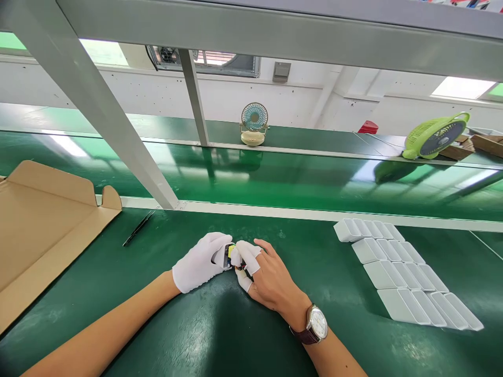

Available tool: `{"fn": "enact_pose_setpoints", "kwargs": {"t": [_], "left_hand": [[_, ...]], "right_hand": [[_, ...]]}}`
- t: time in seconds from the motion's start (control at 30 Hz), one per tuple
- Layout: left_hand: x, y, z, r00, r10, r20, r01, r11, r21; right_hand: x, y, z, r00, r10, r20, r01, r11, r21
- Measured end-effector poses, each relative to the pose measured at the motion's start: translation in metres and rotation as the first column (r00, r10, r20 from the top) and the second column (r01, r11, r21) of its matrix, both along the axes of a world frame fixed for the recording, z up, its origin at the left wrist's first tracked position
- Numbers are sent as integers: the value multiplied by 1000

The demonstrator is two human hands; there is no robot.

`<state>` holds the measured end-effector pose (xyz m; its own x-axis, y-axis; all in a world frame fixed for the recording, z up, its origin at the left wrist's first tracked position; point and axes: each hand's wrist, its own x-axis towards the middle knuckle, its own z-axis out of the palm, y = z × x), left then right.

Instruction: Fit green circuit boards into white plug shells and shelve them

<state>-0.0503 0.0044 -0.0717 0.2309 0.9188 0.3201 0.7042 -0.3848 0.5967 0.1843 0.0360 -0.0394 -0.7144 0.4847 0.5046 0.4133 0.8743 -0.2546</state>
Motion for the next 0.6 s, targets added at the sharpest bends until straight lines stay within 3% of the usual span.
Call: {"fn": "enact_pose_setpoints", "kwargs": {"t": [0.2,0.37,0.47,0.6], "left_hand": [[0,2,-2,1000,-17,-13,18,1000,20],[5,2,2,994,-104,30,104,995,-10],[8,-1,-2,990,-107,97,109,994,-18],[10,-3,-5,963,-86,254,113,989,-95]], "right_hand": [[-1,1,-9,1000,22,-5,-21,999,26],[-3,-2,-16,999,38,-13,-39,999,-21],[-3,-7,-11,998,20,-66,-30,988,-155],[1,-12,0,980,-10,-200,-73,912,-405]]}}
